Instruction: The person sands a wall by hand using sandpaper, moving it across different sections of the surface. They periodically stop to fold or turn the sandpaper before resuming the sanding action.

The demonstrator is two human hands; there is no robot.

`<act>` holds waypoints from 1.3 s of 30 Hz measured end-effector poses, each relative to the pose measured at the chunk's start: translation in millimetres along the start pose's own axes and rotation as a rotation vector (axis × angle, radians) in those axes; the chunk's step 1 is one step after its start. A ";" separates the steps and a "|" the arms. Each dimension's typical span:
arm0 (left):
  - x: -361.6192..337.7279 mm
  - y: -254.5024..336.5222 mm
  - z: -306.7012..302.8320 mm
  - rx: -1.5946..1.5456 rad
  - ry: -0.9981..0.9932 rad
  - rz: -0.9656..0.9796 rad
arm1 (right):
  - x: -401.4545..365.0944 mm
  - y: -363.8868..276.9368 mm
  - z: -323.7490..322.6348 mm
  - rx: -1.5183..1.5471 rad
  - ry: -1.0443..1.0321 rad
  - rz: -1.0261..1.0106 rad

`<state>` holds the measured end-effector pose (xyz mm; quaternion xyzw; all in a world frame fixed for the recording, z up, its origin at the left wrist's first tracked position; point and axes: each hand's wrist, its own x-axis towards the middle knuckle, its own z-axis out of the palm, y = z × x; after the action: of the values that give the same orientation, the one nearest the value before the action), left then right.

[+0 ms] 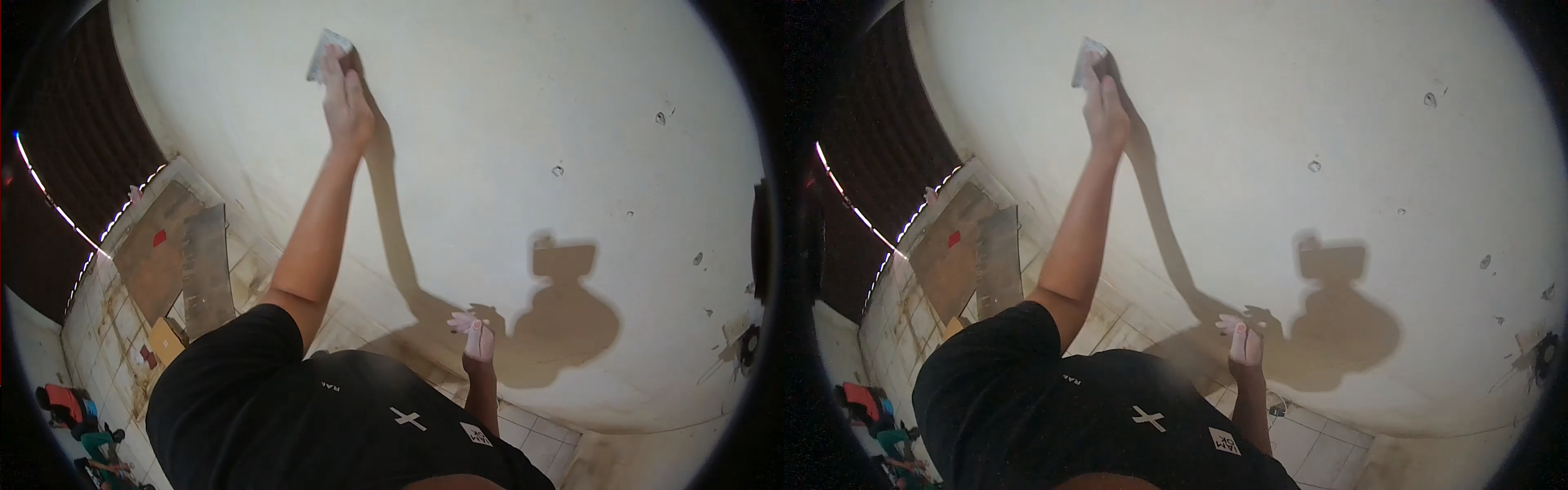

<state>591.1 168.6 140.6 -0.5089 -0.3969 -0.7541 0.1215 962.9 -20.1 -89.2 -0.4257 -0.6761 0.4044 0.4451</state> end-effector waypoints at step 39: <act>-93.6 3.7 -6.5 -0.005 -0.156 -0.032 | 56.3 -44.5 76.5 0.027 -0.175 0.050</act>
<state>631.3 140.8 60.4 -0.5600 -0.4112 -0.7151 0.0770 867.3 5.9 -54.6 -0.3995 -0.6960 0.4602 0.3797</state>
